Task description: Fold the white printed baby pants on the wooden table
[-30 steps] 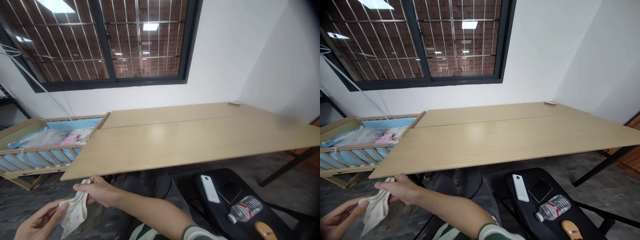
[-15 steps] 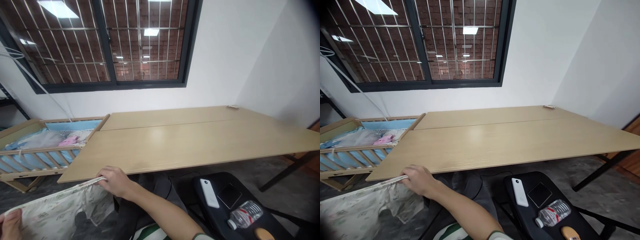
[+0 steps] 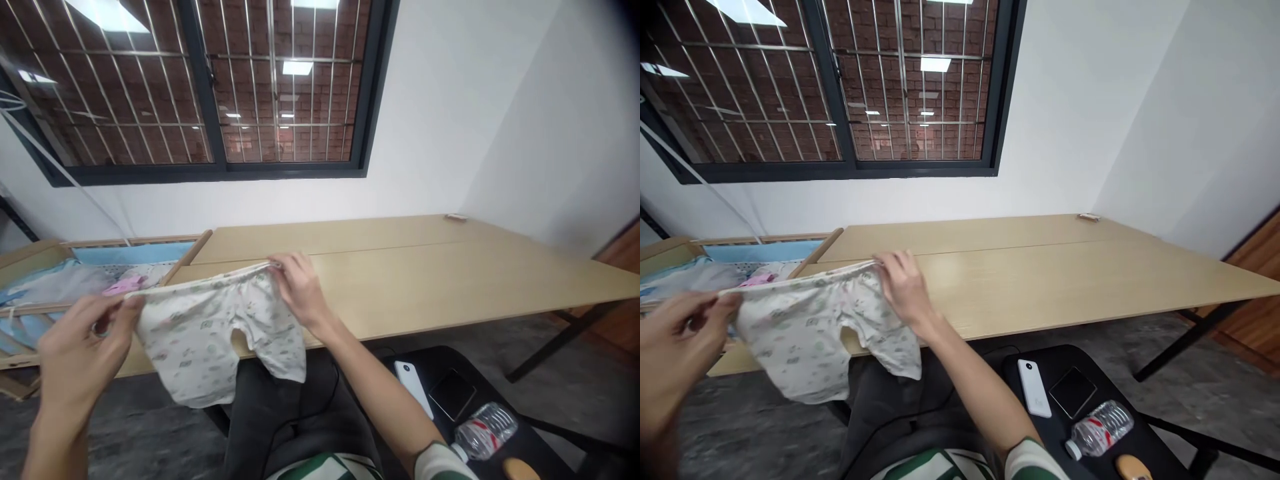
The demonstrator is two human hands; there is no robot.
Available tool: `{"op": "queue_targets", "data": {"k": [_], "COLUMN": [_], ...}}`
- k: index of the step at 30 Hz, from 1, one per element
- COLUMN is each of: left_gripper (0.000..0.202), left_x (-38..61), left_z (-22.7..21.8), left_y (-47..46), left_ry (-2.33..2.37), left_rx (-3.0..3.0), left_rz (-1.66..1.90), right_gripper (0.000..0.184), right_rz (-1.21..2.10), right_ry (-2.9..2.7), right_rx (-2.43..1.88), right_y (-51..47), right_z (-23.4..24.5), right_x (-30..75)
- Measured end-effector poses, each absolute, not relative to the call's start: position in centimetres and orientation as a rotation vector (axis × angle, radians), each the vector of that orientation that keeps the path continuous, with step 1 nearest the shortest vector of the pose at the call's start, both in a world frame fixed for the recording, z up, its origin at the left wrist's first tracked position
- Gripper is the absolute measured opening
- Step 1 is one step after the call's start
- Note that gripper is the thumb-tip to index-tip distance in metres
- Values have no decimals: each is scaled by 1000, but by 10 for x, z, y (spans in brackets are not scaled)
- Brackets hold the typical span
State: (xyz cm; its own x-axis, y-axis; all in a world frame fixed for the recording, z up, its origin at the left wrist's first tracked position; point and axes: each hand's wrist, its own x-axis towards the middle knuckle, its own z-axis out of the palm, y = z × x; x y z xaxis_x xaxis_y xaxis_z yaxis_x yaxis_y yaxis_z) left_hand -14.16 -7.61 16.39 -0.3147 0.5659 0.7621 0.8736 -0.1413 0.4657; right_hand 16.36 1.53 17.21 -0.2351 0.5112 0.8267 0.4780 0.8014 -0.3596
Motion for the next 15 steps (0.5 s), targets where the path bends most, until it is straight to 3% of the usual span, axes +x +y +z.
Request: {"op": "queue_targets", "data": {"k": [4,7,15], "left_gripper": [42,43,42], "left_x": [-109,-96,-62], "left_z": [176,166,77], "left_y": [-5,54,173], "left_ry": [-1844,-2004,-2287], "left_rx": [-1692,-1971,-2208], "left_rz": [-1545,-1401,-752], "right_gripper": [20,19,26], "right_rz": [-170,-162,45], "right_ry": [-1856,-1947,-2174], "right_rx": [-983,-1119,-1501], "right_y": [52,89,199], "right_z": [191,186,95], "right_x": [197,215,231]}}
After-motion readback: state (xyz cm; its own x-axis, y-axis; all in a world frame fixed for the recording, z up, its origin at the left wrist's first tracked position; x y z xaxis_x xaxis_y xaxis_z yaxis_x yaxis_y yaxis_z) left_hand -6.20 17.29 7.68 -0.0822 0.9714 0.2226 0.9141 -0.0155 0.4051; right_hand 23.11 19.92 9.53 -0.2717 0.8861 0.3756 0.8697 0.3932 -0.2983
